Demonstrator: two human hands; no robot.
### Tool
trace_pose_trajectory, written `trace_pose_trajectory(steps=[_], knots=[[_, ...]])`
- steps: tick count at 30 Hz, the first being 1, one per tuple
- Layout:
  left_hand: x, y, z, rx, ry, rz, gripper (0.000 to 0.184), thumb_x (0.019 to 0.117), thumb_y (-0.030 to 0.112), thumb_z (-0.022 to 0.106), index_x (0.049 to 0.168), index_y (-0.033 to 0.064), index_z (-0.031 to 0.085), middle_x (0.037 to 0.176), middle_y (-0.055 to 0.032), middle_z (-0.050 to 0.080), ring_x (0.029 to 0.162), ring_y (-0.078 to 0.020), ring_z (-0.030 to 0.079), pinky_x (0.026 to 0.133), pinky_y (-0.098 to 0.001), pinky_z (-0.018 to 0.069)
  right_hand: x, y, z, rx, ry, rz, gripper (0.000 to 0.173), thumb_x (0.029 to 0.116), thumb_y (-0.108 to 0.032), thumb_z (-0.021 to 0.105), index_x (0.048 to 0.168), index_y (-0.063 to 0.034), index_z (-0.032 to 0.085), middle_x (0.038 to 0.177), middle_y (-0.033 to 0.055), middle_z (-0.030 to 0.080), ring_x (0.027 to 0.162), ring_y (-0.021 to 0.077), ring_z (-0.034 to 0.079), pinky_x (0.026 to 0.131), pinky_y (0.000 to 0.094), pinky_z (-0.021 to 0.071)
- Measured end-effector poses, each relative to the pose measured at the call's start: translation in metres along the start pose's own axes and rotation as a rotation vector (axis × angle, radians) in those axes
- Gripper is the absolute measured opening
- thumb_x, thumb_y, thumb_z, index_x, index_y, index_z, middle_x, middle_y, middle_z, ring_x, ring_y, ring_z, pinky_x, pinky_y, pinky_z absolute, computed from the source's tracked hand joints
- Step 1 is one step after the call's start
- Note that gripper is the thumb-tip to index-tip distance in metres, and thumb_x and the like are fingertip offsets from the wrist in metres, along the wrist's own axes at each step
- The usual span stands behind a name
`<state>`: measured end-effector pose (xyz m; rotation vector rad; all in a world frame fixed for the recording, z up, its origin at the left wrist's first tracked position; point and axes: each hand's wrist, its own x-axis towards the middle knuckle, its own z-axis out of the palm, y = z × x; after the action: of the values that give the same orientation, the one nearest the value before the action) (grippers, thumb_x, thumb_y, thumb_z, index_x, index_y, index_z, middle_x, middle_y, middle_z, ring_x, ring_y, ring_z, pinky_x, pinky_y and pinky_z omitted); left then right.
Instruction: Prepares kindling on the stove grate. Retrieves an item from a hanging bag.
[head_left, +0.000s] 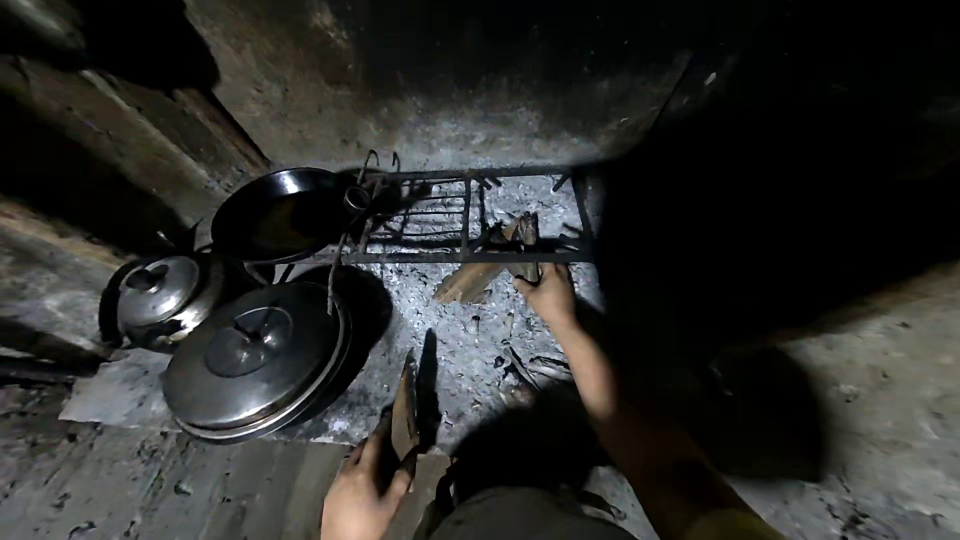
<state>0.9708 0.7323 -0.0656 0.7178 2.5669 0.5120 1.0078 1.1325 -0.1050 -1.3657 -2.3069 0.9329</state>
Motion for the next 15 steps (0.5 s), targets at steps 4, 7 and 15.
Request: trace_pose_trajectory(steps=[4,7,15], knots=[[-0.013,-0.015,0.002,-0.008,0.026,-0.044,0.077,0.0882,0.050,0.069,0.154,0.0147,0.049,0.129,-0.0209,0.068,0.114,-0.0464,0.066,0.093,-0.0673,0.0513,-0.005,0.004,-0.002,0.004,0.005,0.010,0.069,0.0908,-0.048,0.077,0.142,-0.0058,0.057,0.139,0.0262,0.058,0.123,0.0423,0.061,0.101,0.0615,0.0500],[-0.014,-0.016,0.005,-0.006,0.025,-0.057,0.077,0.0878,0.050,0.068,0.154,0.0155,0.049,0.131,-0.0213,0.067,0.115,-0.0468,0.066,0.093,-0.0671,0.0512,-0.005,0.007,-0.002,0.030,-0.011,0.018,0.065,0.0921,-0.043,0.077,0.142,-0.0059,0.057,0.136,0.0255,0.060,0.121,0.0422,0.062,0.101,0.0615,0.0499],[-0.003,0.001,-0.002,0.014,0.021,-0.007,0.078,0.0871,0.052,0.067,0.155,0.0189,0.048,0.128,-0.0198,0.068,0.114,-0.0458,0.066,0.093,-0.0664,0.0516,-0.003,0.004,0.003,0.099,0.053,0.034,0.049,0.0940,-0.024,0.075,0.136,-0.0028,0.061,0.126,0.0263,0.066,0.117,0.0429,0.064,0.100,0.0616,0.0500]])
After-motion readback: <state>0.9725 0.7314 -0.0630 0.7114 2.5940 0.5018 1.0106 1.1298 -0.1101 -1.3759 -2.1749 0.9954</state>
